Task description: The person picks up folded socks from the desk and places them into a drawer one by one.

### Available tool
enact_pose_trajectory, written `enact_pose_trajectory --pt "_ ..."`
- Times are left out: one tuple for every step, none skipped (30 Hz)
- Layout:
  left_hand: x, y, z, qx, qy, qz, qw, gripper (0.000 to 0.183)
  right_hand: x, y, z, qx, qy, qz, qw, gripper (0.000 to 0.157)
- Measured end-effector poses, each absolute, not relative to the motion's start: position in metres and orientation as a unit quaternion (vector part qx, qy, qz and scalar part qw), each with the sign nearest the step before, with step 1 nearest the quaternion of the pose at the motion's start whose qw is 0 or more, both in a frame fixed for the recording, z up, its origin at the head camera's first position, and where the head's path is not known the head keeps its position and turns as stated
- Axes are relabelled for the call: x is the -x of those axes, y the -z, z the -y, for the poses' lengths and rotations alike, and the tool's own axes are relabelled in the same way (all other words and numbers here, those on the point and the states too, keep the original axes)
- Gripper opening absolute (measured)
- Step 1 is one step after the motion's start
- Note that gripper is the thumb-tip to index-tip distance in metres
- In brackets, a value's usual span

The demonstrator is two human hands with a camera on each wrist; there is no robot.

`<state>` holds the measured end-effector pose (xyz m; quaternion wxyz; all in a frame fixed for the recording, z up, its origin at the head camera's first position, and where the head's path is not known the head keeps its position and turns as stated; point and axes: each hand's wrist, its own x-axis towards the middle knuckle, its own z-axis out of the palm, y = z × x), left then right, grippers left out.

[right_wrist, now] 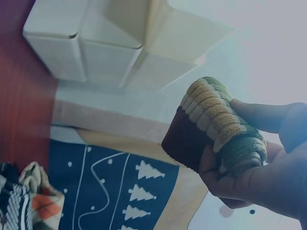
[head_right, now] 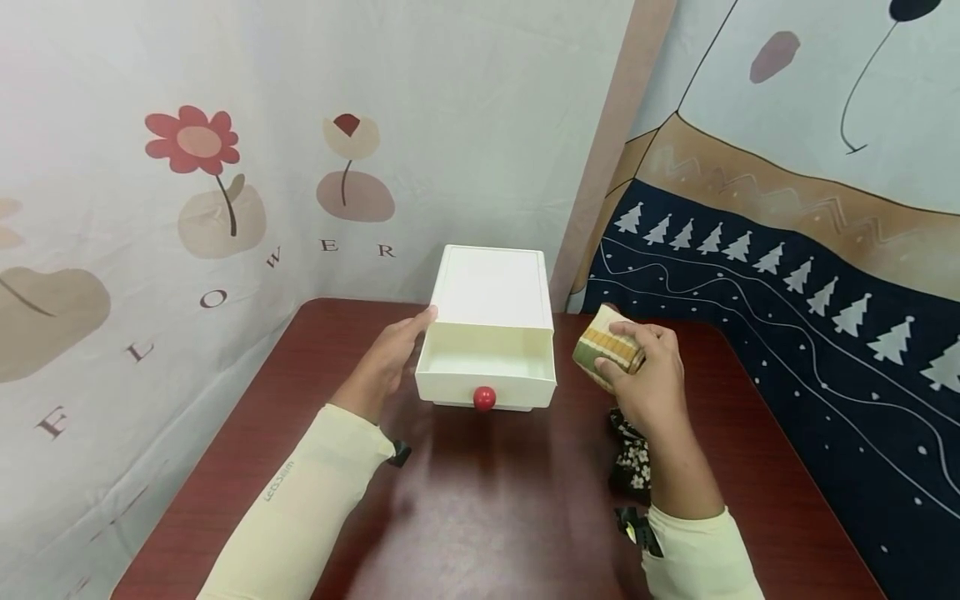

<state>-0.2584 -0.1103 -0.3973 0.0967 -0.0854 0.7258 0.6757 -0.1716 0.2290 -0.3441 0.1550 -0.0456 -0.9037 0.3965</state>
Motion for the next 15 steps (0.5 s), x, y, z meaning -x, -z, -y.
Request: enact_pose_trajectory --pt "0.258 0.397 0.11 0.085 -0.677 -0.725 0.097 0.072 0.172 0.342 -0.227 0.041 -0.397 0.903 0.163 0.051" --pt "0.258 0.397 0.111 0.085 -0.676 -0.725 0.097 0.072 0.172 0.341 -0.225 0.036 -0.397 0.901 0.171 0.05" --pt "0.259 0.397 0.111 0.085 -0.676 -0.726 0.098 0.072 0.172 0.339 -0.223 0.031 -0.398 0.899 0.18 0.048" --pt "0.259 0.397 0.111 0.086 -0.676 -0.725 0.098 0.073 0.172 0.337 -0.221 0.026 -0.399 0.897 0.187 0.047" --pt "0.259 0.397 0.111 0.086 -0.676 -0.725 0.1 0.073 0.173 0.335 -0.218 0.02 -0.402 0.895 0.192 0.047" --pt "0.259 0.397 0.111 0.087 -0.675 -0.725 0.101 0.073 0.173 0.332 -0.215 0.015 -0.404 0.894 0.196 0.046" --pt "0.259 0.397 0.111 0.089 -0.674 -0.726 0.102 0.073 0.174 0.33 -0.211 0.008 -0.407 0.892 0.198 0.046" --pt "0.259 0.397 0.111 0.09 -0.674 -0.726 0.102 0.073 0.174 0.328 -0.207 0.001 -0.411 0.89 0.198 0.046" --pt "0.259 0.397 0.111 0.091 -0.673 -0.727 0.103 0.073 0.175 0.325 -0.204 -0.006 -0.415 0.889 0.195 0.046" --pt "0.26 0.397 0.111 0.092 -0.674 -0.726 0.103 0.074 0.176 0.324 -0.2 -0.015 -0.42 0.887 0.192 0.045" --pt "0.26 0.397 0.11 0.092 -0.674 -0.726 0.103 0.073 0.178 0.322 -0.196 -0.026 -0.425 0.885 0.189 0.045" --pt "0.26 0.398 0.11 0.091 -0.673 -0.727 0.102 0.073 0.179 0.321 -0.192 -0.038 -0.429 0.883 0.186 0.045" --pt "0.26 0.398 0.11 0.09 -0.675 -0.726 0.101 0.073 0.181 0.32 -0.188 -0.051 -0.433 0.881 0.182 0.044" --pt "0.26 0.398 0.11 0.09 -0.676 -0.725 0.1 0.073 0.183 0.32 -0.185 -0.064 -0.437 0.879 0.179 0.044" --pt "0.26 0.398 0.11 0.089 -0.677 -0.724 0.099 0.073 0.186 0.32 -0.181 -0.077 -0.44 0.877 0.177 0.043"
